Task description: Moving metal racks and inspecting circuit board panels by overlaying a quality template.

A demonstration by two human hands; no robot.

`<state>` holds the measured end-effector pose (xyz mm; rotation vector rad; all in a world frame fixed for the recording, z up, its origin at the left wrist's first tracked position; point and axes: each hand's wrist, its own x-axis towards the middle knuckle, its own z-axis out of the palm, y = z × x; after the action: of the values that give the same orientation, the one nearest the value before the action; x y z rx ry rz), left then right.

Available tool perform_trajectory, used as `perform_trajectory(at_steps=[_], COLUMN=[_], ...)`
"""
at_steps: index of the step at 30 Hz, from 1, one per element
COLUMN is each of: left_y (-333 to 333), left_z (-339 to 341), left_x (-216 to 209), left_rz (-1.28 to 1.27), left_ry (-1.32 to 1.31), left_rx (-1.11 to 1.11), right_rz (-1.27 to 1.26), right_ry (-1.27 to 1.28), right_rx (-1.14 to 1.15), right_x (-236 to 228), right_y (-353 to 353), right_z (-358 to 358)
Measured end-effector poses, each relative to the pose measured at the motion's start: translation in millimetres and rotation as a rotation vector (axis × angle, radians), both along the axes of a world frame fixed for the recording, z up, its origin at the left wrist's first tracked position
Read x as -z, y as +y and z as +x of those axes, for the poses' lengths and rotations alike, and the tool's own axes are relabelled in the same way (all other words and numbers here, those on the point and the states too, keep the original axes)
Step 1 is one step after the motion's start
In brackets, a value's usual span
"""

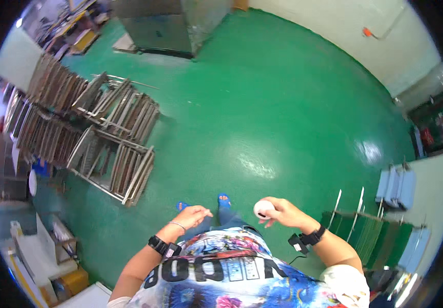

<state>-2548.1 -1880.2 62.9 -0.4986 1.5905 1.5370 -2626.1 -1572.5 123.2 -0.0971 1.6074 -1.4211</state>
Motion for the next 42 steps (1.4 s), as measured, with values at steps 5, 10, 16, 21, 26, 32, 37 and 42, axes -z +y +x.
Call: perform_trajectory(at_steps=[5, 10, 16, 21, 26, 32, 37, 42], left_y=[16, 24, 21, 18, 8, 14, 10, 8], left_z=[-16, 8, 27, 20, 13, 8, 6, 6], left_x=[-39, -54, -39, -44, -45, -26, -31, -26], left_rz=[0.489, 0.773, 0.483, 0.315, 0.453, 0.771, 0.92, 0.856], left_ry=[-0.064, -0.027, 0.242, 0.499, 0.491, 0.277, 0.034, 0.098], left_rx=[-0.358, -0.571, -0.702, -0.63, -0.529, -0.606, -0.654, -0.527], right_rz=[-0.227, -0.194, -0.144, -0.122, -0.177, -0.139, -0.159, -0.123], right_ry=[0.174, 0.19, 0.807, 0.304, -0.007, 0.079, 0.072, 0.29], right_rx=[-0.092, -0.132, -0.229, -0.163, -0.139, -0.157, -0.173, -0.221], right_x=[-28, -28, -18, -31, -32, -37, -23, -25], right_y=[-70, -128, -150, -154, -147, -144, -137, -140], right_z=[-22, -3, 0, -5, -22, -28, -23, -23])
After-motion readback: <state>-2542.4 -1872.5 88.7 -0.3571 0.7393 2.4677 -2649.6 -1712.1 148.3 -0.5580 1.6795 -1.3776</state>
